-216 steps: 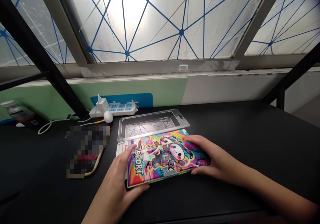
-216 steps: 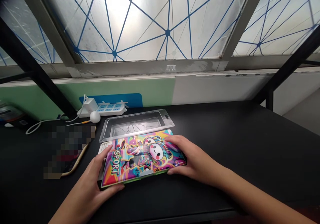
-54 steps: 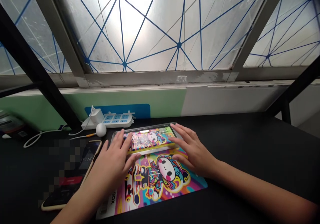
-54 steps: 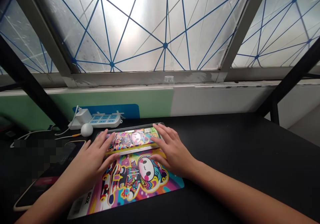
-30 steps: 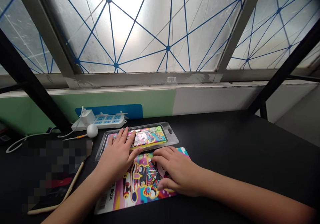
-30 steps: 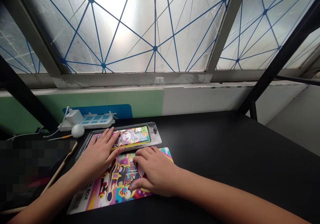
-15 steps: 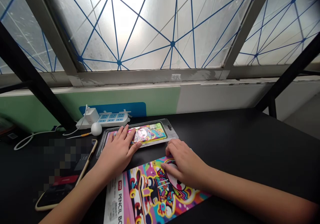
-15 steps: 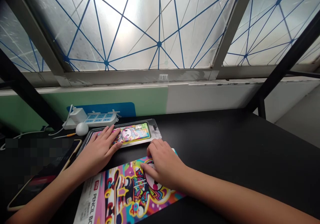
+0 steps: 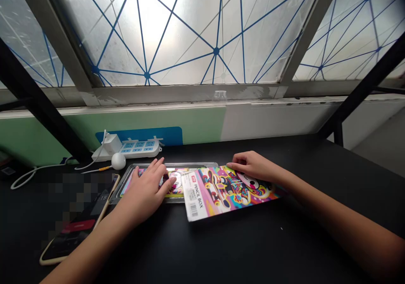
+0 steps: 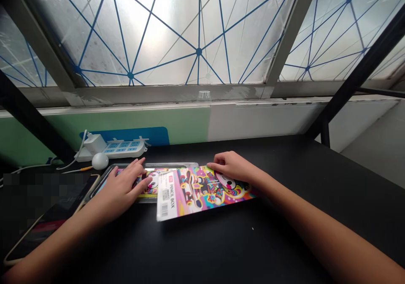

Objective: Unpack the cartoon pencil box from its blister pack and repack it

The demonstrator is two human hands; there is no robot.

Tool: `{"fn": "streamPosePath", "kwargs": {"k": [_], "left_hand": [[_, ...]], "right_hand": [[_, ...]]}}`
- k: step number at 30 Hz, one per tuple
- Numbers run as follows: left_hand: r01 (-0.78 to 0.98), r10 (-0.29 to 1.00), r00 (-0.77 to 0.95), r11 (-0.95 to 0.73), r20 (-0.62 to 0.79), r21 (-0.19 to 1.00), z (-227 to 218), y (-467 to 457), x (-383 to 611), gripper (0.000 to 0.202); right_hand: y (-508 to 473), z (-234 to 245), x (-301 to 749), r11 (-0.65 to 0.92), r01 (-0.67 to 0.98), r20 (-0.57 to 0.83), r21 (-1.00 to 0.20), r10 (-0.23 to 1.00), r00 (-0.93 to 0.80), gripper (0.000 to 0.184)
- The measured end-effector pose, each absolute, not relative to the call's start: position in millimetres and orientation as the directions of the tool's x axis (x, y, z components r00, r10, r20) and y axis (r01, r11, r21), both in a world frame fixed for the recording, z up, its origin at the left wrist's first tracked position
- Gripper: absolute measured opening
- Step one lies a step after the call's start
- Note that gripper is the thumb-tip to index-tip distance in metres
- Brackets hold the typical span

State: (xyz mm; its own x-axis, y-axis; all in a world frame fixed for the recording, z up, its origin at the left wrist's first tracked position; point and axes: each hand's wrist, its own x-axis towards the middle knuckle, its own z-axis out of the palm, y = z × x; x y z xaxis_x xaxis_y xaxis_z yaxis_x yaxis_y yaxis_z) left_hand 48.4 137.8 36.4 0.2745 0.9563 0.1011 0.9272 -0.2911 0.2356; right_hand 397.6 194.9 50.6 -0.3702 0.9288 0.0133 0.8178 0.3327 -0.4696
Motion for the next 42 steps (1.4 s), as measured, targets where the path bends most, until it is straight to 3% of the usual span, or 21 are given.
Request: {"fn": "streamPosePath", "kwargs": {"k": [6, 11, 16, 20, 28, 42], "left_hand": [[0.955, 0.962, 0.259, -0.269, 0.091, 0.127, 29.3, 129.4, 58.4, 0.054], [0.951, 0.952, 0.303, -0.305, 0.041, 0.059, 29.0, 118.5, 66.2, 0.061], [0.940, 0.940, 0.339, -0.337, -0.022, 0.055, 34.8, 117.2, 64.5, 0.062], [0.923, 0.925, 0.380, -0.380, 0.008, 0.063, 36.0, 119.9, 60.1, 0.061], [0.901, 0.906, 0.423, -0.422, 0.009, 0.103, 37.2, 118.6, 58.0, 0.060], [0.889, 0.898, 0.439, -0.436, 0.008, 0.143, 36.0, 113.8, 62.5, 0.058]], "right_hand": [[181.3, 40.9, 376.6, 0.400, 0.789, 0.149, -0.466, 0.915, -0.376, 0.037], [167.6, 38.4, 359.5, 0.309, 0.798, 0.050, -0.518, 0.942, -0.333, 0.048], [187.1, 43.0, 384.4, 0.257, 0.803, -0.088, -0.538, 0.930, -0.357, 0.046], [199.3, 46.8, 403.4, 0.221, 0.814, -0.141, -0.537, 0.928, -0.346, 0.046], [179.2, 46.8, 379.0, 0.264, 0.776, -0.013, -0.573, 0.944, -0.331, 0.042], [181.8, 41.9, 379.9, 0.215, 0.737, -0.076, -0.641, 0.937, -0.340, 0.033]]}}
